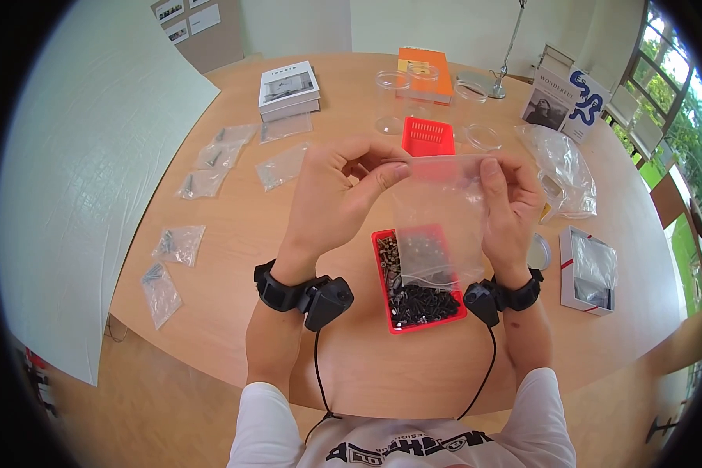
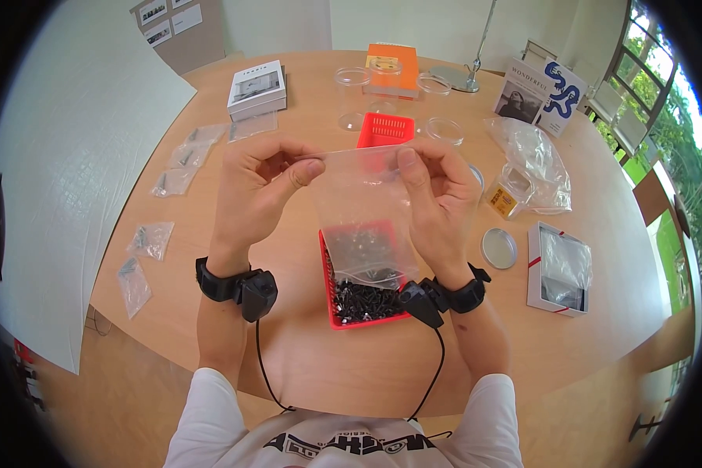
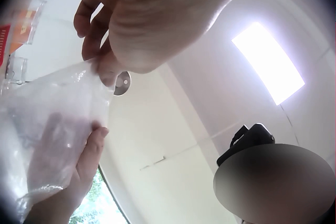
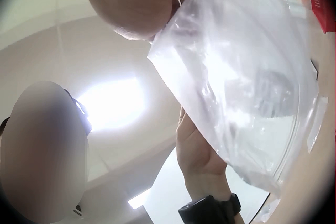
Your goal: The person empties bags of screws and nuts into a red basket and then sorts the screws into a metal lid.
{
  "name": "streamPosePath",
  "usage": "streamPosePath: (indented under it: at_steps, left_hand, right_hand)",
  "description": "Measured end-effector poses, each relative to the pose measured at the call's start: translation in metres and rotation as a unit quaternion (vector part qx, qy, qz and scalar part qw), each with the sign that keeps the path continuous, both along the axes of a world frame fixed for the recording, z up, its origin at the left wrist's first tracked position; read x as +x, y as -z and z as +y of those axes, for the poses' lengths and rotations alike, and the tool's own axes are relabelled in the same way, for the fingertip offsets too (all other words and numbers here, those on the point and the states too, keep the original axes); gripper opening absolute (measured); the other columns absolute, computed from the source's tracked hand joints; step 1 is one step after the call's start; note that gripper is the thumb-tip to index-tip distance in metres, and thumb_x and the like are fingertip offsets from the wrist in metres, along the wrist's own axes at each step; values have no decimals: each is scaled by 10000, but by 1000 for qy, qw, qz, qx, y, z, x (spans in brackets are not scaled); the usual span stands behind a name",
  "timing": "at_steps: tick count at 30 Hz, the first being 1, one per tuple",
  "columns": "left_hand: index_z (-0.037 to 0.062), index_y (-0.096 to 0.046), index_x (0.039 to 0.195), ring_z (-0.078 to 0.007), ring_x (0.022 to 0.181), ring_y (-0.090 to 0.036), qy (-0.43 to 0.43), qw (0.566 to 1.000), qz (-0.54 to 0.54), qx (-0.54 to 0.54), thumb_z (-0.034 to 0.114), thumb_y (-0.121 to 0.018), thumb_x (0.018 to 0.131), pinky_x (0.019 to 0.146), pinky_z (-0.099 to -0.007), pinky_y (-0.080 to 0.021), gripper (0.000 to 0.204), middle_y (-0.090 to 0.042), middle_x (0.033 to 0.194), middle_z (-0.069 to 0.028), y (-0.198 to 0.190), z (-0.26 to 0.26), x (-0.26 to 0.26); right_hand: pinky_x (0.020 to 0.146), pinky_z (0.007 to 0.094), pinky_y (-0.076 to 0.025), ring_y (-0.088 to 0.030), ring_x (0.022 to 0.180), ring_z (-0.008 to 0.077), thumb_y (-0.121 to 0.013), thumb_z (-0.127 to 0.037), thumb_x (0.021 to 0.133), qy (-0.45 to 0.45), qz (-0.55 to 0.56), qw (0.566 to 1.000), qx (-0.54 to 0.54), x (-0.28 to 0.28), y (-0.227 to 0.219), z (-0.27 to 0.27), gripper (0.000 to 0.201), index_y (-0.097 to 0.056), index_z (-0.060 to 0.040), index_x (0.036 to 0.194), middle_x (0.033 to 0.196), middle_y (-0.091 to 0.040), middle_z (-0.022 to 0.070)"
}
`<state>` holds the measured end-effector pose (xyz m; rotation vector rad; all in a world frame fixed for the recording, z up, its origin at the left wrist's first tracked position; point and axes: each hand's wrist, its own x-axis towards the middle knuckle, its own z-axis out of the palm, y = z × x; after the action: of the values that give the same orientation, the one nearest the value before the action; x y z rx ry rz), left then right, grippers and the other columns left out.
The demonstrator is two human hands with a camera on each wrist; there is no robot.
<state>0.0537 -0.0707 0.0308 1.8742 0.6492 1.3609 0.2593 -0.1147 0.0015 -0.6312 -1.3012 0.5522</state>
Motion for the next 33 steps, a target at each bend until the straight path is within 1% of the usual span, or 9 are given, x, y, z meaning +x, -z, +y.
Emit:
streamPosePath:
  at_steps: [4,10,13,16,19,22,28,31,33]
  left_hand:
    - [30,-735,956,-92,721,-621,-39,998,-38,14,72,-722,883,658,-255,-479,85,-714,808,-27,0,-2,3]
    - [13,-716,1023,-112,726,-633,-65,994,-74,52,107,-739,879,689,-263,-485,174,-711,844,-47,0,9,-7]
    - [19,-723,1003,-122,728,-640,-95,990,-11,101,128,-750,873,696,-260,-478,172,-711,828,-41,-4,3,-3]
    - [20,-728,989,-107,723,-634,-49,997,47,43,124,-737,883,667,-252,-469,148,-707,803,-32,-1,4,-6]
    - [15,-729,959,-87,718,-624,-59,998,-36,4,102,-731,885,639,-238,-464,114,-694,770,-24,2,7,-6]
    - [8,-711,932,-71,716,-611,-59,996,-69,-14,76,-720,894,619,-228,-460,79,-675,766,-16,2,10,-8]
    - [5,-641,947,-75,762,-597,-18,998,-62,-16,55,-701,908,645,-232,-468,87,-651,848,-9,5,18,-8]
    - [8,-623,947,-77,770,-591,9,998,-49,-26,64,-706,908,657,-232,-468,107,-640,857,-9,7,19,-9]
    - [12,-622,939,-76,765,-588,10,999,-36,-37,75,-711,907,660,-234,-467,114,-631,840,-4,7,18,-9]
  right_hand:
    - [807,282,-546,-662,889,137,-660,-62,955,-82,76,993,-22,-10,-9,-4,156,-618,23,1078,955,-691,92]
    - [803,296,-558,-667,876,126,-726,-52,882,-80,-188,963,-176,16,-13,-5,207,-648,20,1059,938,-699,65]
    - [799,279,-557,-668,863,112,-744,-44,867,-75,-270,947,-156,16,-13,-5,173,-665,19,1008,913,-700,48]
    - [784,268,-557,-673,861,113,-744,-24,859,-79,-261,946,-173,10,-13,-7,154,-663,32,976,897,-699,48]
    - [764,267,-560,-683,865,123,-746,-21,855,-109,-166,953,-231,18,-14,0,152,-665,36,971,905,-704,61]
    - [758,272,-564,-691,860,131,-742,-21,867,-67,-73,974,-204,26,-14,5,149,-673,33,987,927,-709,76]
    - [744,263,-561,-691,826,138,-715,-66,923,-111,141,979,-93,26,-2,17,137,-676,20,1022,898,-717,84]
    - [736,262,-559,-695,814,140,-711,-84,931,5,64,996,-59,25,1,17,145,-677,23,1023,871,-716,81]
    - [735,257,-556,-695,803,134,-708,-82,932,17,-4,998,-67,27,-3,13,158,-679,26,1044,871,-720,82]
